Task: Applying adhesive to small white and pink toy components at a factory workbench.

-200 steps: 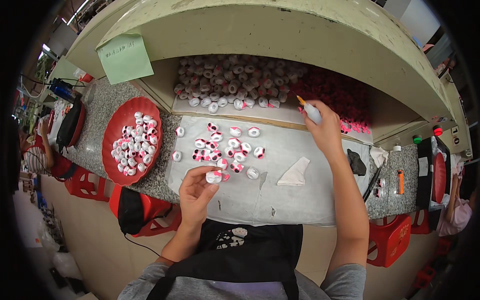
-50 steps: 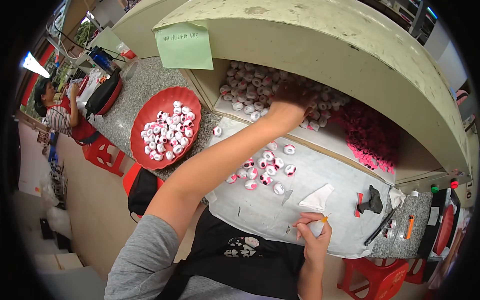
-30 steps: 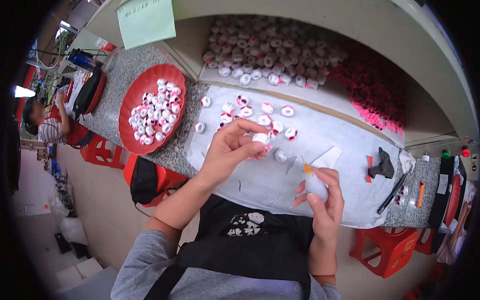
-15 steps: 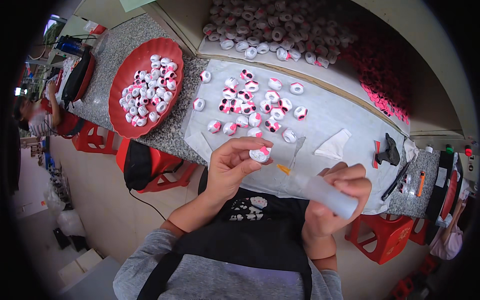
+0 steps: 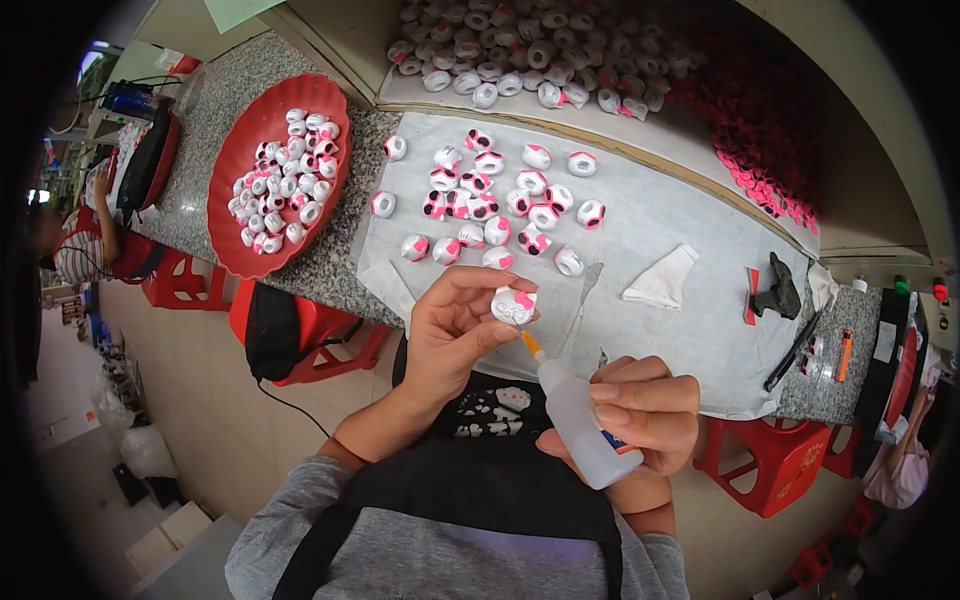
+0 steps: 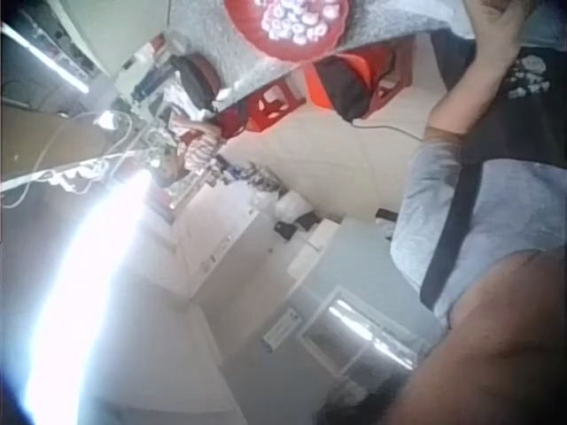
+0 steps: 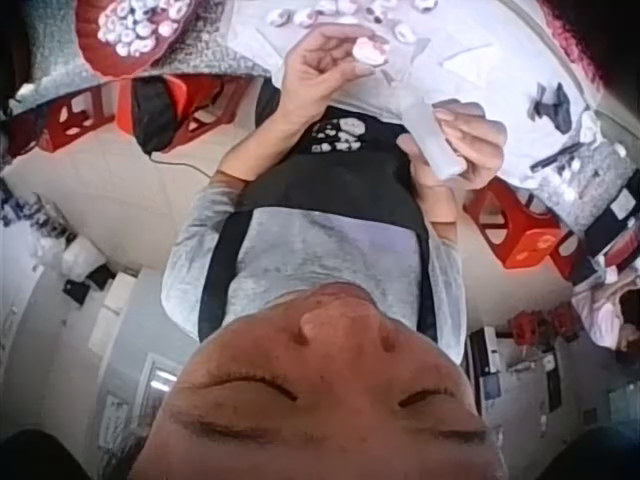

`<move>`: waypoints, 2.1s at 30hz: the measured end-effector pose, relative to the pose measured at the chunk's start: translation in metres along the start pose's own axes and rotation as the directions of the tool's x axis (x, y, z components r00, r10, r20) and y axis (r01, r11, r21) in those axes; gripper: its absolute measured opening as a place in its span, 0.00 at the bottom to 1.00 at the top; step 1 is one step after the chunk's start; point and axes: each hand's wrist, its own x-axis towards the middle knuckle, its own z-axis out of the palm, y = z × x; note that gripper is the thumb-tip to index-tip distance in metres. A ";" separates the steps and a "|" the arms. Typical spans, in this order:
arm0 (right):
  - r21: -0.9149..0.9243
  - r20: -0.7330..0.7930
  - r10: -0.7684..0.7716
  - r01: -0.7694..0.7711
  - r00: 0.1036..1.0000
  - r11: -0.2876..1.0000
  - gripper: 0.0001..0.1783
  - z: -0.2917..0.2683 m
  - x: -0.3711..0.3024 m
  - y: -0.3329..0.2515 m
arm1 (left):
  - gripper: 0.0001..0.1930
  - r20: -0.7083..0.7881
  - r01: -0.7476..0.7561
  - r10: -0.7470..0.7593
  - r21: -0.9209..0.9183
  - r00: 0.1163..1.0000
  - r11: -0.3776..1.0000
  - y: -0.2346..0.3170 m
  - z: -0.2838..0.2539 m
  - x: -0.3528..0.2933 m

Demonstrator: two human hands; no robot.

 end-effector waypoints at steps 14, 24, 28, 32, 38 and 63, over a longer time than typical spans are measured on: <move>0.026 -0.035 0.038 -0.037 0.999 0.999 0.22 0.000 -0.002 -0.001 | 0.17 0.029 -0.031 0.031 0.013 0.999 0.999 -0.001 -0.001 0.000; 0.003 -0.010 0.044 -0.044 0.999 0.999 0.23 -0.002 0.000 -0.003 | 0.17 0.031 -0.015 0.014 0.022 0.999 1.000 -0.001 0.000 0.000; 0.038 -0.066 0.032 -0.030 0.997 0.999 0.23 -0.002 -0.001 -0.001 | 0.17 0.037 -0.022 0.022 0.008 0.999 1.000 -0.001 0.001 0.001; 0.005 -0.051 0.019 -0.019 0.999 1.000 0.22 -0.002 0.001 0.000 | 0.17 0.046 -0.022 0.022 0.005 0.999 1.000 -0.002 0.002 0.002; 0.011 -0.020 0.043 -0.042 0.999 0.999 0.22 -0.004 0.000 -0.003 | 0.18 0.037 -0.016 0.016 0.007 0.999 1.000 -0.002 0.001 0.002; 0.030 0.043 -0.033 0.032 0.999 0.999 0.22 -0.008 0.000 0.000 | 0.17 0.077 -0.023 0.017 0.076 0.997 0.997 -0.005 0.003 -0.003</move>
